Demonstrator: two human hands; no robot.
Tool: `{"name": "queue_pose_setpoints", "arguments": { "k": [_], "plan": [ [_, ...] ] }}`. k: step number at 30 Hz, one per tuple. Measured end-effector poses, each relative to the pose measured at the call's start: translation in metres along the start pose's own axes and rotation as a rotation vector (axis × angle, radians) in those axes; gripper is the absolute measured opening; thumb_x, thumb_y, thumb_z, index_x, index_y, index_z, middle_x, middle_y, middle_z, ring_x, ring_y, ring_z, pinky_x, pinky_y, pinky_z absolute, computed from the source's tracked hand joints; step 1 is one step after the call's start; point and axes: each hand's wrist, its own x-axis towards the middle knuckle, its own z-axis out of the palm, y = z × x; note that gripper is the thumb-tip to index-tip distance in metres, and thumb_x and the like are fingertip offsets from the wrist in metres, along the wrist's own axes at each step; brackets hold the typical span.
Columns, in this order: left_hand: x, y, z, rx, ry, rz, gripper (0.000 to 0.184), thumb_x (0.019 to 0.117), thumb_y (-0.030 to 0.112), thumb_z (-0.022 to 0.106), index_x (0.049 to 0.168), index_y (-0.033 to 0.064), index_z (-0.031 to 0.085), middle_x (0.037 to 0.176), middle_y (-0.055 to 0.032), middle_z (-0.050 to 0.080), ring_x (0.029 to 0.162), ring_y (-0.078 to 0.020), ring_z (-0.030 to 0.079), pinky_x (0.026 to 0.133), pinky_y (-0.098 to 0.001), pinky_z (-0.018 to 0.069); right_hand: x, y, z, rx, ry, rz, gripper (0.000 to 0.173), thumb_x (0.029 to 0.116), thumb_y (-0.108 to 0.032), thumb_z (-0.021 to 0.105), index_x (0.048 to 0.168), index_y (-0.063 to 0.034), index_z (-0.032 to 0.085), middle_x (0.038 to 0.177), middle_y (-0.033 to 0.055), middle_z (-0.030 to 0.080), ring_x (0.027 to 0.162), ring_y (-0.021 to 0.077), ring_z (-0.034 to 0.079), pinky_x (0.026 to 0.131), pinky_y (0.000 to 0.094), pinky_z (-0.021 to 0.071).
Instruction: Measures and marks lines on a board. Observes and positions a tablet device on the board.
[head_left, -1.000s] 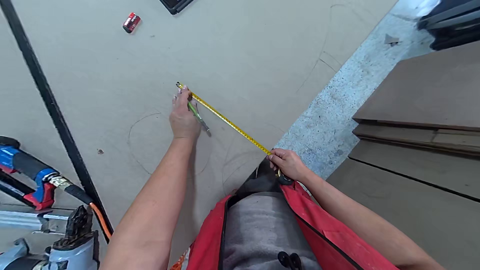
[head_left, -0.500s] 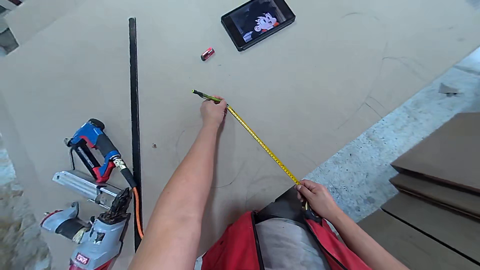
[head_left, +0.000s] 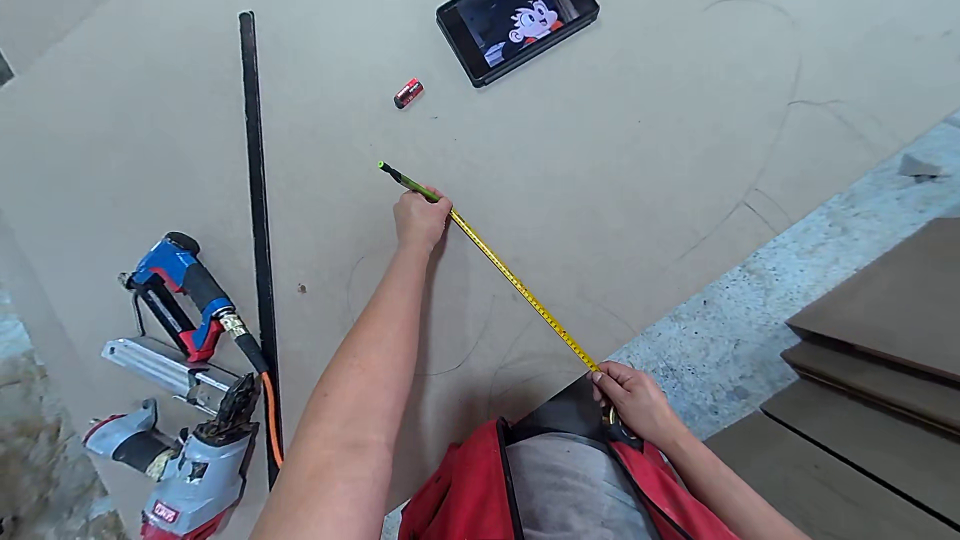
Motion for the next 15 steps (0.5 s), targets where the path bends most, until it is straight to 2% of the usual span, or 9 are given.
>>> {"name": "queue_pose_setpoints", "arguments": {
  "k": [3, 5, 7, 9, 12, 15],
  "plan": [
    [0.003, -0.002, 0.002, -0.058, -0.015, 0.016, 0.018, 0.0911, 0.028, 0.075, 0.102, 0.0138, 0.075, 0.088, -0.0063, 0.075, 0.079, -0.0204, 0.073, 0.078, -0.0481, 0.0602, 0.001, 0.000, -0.002, 0.013, -0.014, 0.015, 0.029, 0.1072, -0.029, 0.049, 0.104, -0.0170, 0.075, 0.080, -0.0056, 0.073, 0.071, 0.0084, 0.069, 0.070, 0.0305, 0.0593],
    [0.000, -0.010, 0.001, -0.225, -0.012, -0.011, 0.017, 0.0922, 0.025, 0.077, 0.102, 0.0108, 0.074, 0.083, -0.0050, 0.075, 0.070, -0.0160, 0.072, 0.070, -0.0390, 0.0624, -0.001, 0.001, -0.006, 0.006, -0.030, 0.020, 0.028, 0.1075, -0.029, 0.049, 0.106, -0.0172, 0.075, 0.080, -0.0053, 0.073, 0.071, 0.0088, 0.069, 0.070, 0.0306, 0.0592],
    [-0.015, -0.028, -0.002, -0.429, 0.023, -0.031, 0.020, 0.0960, 0.023, 0.074, 0.108, 0.0064, 0.071, 0.084, -0.0060, 0.073, 0.069, -0.0160, 0.071, 0.068, -0.0370, 0.0634, -0.005, 0.000, -0.019, 0.001, -0.022, 0.003, 0.028, 0.1071, -0.030, 0.050, 0.107, -0.0167, 0.074, 0.079, -0.0040, 0.072, 0.070, 0.0103, 0.069, 0.068, 0.0312, 0.0590],
    [-0.043, -0.047, -0.005, -0.539, 0.090, -0.021, 0.022, 0.0986, 0.023, 0.070, 0.111, 0.0043, 0.070, 0.084, -0.0070, 0.072, 0.069, -0.0170, 0.069, 0.068, -0.0378, 0.0620, -0.011, -0.005, -0.043, -0.024, 0.014, -0.020, 0.030, 0.1068, -0.034, 0.050, 0.106, -0.0163, 0.074, 0.077, -0.0026, 0.071, 0.067, 0.0121, 0.068, 0.065, 0.0329, 0.0591],
    [-0.085, -0.077, -0.002, -0.594, 0.209, -0.061, 0.017, 0.0988, 0.020, 0.070, 0.109, 0.0074, 0.072, 0.081, -0.0044, 0.070, 0.067, -0.0140, 0.065, 0.064, -0.0328, 0.0583, -0.014, -0.015, -0.086, -0.080, 0.071, -0.043, 0.034, 0.1068, -0.039, 0.049, 0.106, -0.0166, 0.075, 0.075, -0.0016, 0.070, 0.065, 0.0138, 0.067, 0.062, 0.0350, 0.0593],
    [-0.108, -0.090, 0.008, -0.663, 0.329, -0.097, 0.015, 0.0989, 0.017, 0.070, 0.112, 0.0099, 0.072, 0.090, -0.0042, 0.073, 0.074, -0.0130, 0.069, 0.069, -0.0309, 0.0599, 0.005, -0.038, -0.127, -0.119, 0.068, -0.096, 0.036, 0.1073, -0.038, 0.049, 0.107, -0.0136, 0.075, 0.073, 0.0010, 0.069, 0.063, 0.0155, 0.065, 0.059, 0.0353, 0.0577]
  ]
}}
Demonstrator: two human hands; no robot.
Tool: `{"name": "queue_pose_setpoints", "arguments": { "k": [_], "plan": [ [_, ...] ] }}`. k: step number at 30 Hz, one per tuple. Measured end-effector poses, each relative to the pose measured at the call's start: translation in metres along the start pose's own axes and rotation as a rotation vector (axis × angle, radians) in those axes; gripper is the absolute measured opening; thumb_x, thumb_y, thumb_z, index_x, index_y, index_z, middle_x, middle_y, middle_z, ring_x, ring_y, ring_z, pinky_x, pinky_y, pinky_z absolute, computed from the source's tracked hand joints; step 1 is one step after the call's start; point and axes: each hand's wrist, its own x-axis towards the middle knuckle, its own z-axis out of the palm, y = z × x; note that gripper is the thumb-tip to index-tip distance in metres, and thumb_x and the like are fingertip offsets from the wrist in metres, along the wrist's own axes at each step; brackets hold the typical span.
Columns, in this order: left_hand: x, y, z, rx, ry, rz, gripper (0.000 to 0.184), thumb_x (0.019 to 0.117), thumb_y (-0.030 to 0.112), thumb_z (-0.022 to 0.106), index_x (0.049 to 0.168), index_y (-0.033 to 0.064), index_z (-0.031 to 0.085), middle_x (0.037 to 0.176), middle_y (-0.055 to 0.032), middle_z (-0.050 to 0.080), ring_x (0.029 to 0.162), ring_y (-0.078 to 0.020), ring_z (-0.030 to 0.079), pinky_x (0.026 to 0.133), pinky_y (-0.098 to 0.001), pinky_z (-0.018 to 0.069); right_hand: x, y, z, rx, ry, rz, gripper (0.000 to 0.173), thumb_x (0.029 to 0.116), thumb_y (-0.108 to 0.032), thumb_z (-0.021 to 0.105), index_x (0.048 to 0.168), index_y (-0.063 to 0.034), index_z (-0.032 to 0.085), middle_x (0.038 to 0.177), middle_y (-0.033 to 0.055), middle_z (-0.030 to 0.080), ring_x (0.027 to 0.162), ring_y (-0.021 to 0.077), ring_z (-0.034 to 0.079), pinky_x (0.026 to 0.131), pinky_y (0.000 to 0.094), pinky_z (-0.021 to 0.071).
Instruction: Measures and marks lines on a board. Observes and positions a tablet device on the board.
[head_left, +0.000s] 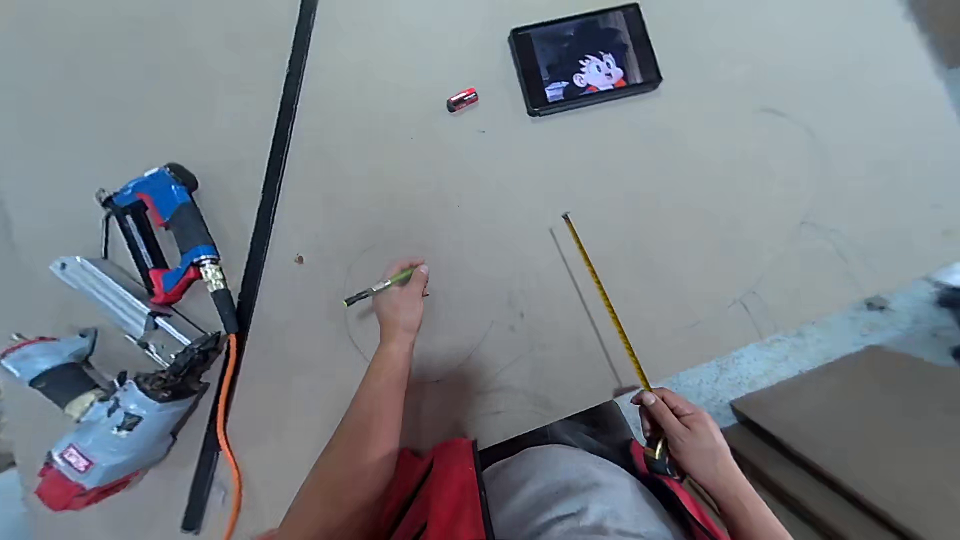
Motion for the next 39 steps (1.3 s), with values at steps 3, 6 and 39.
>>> {"name": "queue_pose_setpoints", "arguments": {
  "k": [3, 6, 39],
  "plan": [
    [-0.007, -0.003, 0.013, -0.135, 0.119, 0.024, 0.018, 0.1011, 0.012, 0.065, 0.116, 0.0047, 0.071, 0.097, -0.0071, 0.075, 0.082, -0.0142, 0.072, 0.076, -0.0316, 0.0620, 0.055, -0.034, -0.033, -0.032, -0.098, -0.083, 0.036, 0.1077, -0.035, 0.049, 0.106, -0.0113, 0.075, 0.073, 0.0017, 0.068, 0.063, 0.0158, 0.065, 0.060, 0.0347, 0.0586],
    [-0.008, 0.001, 0.035, -0.195, 0.309, 0.019, 0.016, 0.1017, 0.011, 0.063, 0.110, 0.0026, 0.074, 0.084, -0.0044, 0.073, 0.069, -0.0096, 0.067, 0.065, -0.0250, 0.0581, 0.144, -0.087, -0.053, -0.093, -0.279, -0.198, 0.033, 0.1066, -0.034, 0.050, 0.104, -0.0122, 0.075, 0.072, 0.0009, 0.068, 0.063, 0.0152, 0.065, 0.060, 0.0334, 0.0584],
    [0.022, 0.022, 0.141, -0.099, 1.136, -0.011, 0.007, 0.0904, -0.001, 0.068, 0.096, 0.0026, 0.069, 0.073, -0.0064, 0.070, 0.056, -0.0116, 0.064, 0.049, -0.0241, 0.0548, 0.438, -0.326, 0.086, 0.066, -0.980, -0.770, 0.026, 0.1075, -0.030, 0.054, 0.099, -0.0118, 0.072, 0.073, -0.0014, 0.069, 0.061, 0.0126, 0.068, 0.052, 0.0273, 0.0596]
  ]
}}
